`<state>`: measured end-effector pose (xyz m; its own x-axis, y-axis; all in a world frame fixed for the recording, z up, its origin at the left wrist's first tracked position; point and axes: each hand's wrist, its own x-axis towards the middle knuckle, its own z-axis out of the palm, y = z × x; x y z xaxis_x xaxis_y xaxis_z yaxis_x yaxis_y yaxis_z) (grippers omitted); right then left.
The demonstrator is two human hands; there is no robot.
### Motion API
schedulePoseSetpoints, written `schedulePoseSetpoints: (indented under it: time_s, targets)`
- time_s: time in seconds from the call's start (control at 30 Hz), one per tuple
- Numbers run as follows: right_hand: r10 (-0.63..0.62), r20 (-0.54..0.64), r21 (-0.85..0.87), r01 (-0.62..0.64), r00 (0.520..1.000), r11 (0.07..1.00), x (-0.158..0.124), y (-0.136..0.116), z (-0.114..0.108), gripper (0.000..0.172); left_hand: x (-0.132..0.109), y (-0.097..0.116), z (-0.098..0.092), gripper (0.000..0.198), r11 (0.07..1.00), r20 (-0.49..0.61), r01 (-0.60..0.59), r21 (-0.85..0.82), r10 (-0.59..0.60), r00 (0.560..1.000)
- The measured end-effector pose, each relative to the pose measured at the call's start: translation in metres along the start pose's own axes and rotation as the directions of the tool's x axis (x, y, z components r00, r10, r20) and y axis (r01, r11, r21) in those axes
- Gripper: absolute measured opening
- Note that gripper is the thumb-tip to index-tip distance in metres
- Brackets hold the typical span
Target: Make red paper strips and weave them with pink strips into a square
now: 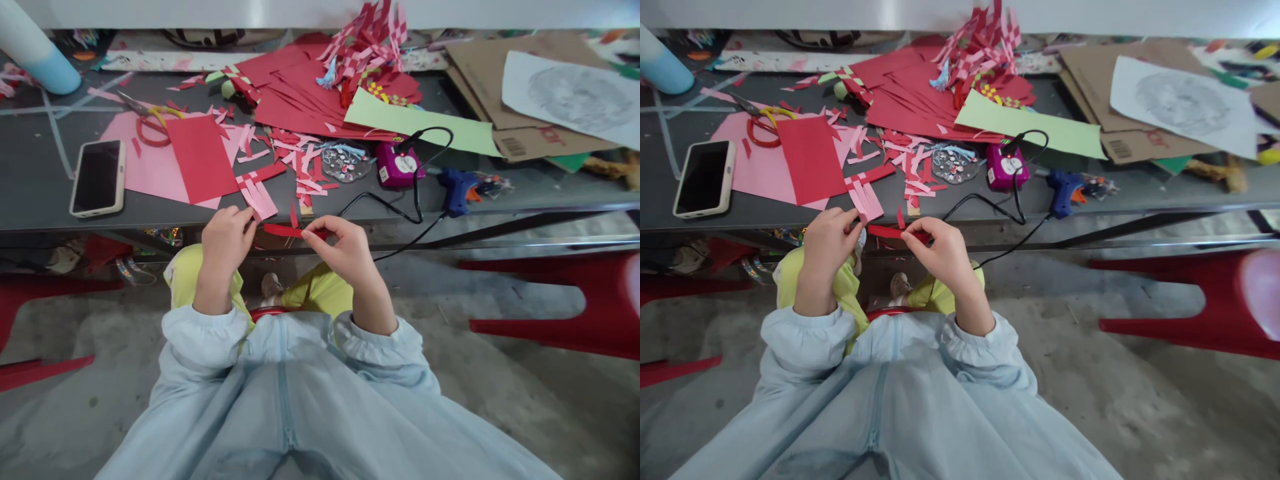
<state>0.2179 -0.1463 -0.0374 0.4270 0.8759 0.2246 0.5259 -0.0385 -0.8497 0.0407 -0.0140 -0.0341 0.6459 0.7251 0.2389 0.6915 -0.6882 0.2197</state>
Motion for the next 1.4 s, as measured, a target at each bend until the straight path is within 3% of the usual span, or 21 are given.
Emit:
schedulePoseSetpoints:
  time_s: [0.27, 0.47, 0.67, 0.9, 1.4]
  targets:
    - [-0.006, -0.006, -0.036, 0.006, 1.000, 0.999, 0.002, 0.005, -0.007, 0.012, 0.003, 0.000, -0.004, 0.030, 0.999, 0.009, 0.019, -0.046, -0.019, 1.000]
    - [0.000, -0.004, -0.042, -0.001, 1.000, 0.999, 0.000, 0.006, -0.007, 0.011, 0.004, 0.002, 0.003, 0.025, 0.988, -0.102, 0.023, -0.155, -0.039, 0.994]
    - [0.018, 0.006, -0.052, -0.017, 1.000, 0.999, -0.003, 0.007, -0.007, 0.011, 0.007, 0.000, 0.007, 0.017, 0.958, -0.249, -0.048, -0.283, -0.025, 0.968]
    - [0.005, 0.004, -0.044, -0.005, 1.000, 0.999, -0.002, 0.006, -0.007, 0.011, 0.007, -0.002, 0.013, 0.017, 0.950, -0.238, -0.114, -0.292, 0.044, 0.970]
    - [-0.007, 0.044, 0.005, 0.007, 0.999, 1.000, 0.000, 0.003, -0.006, 0.012, 0.006, -0.003, 0.014, 0.021, 0.962, -0.231, -0.117, -0.247, 0.059, 0.971]
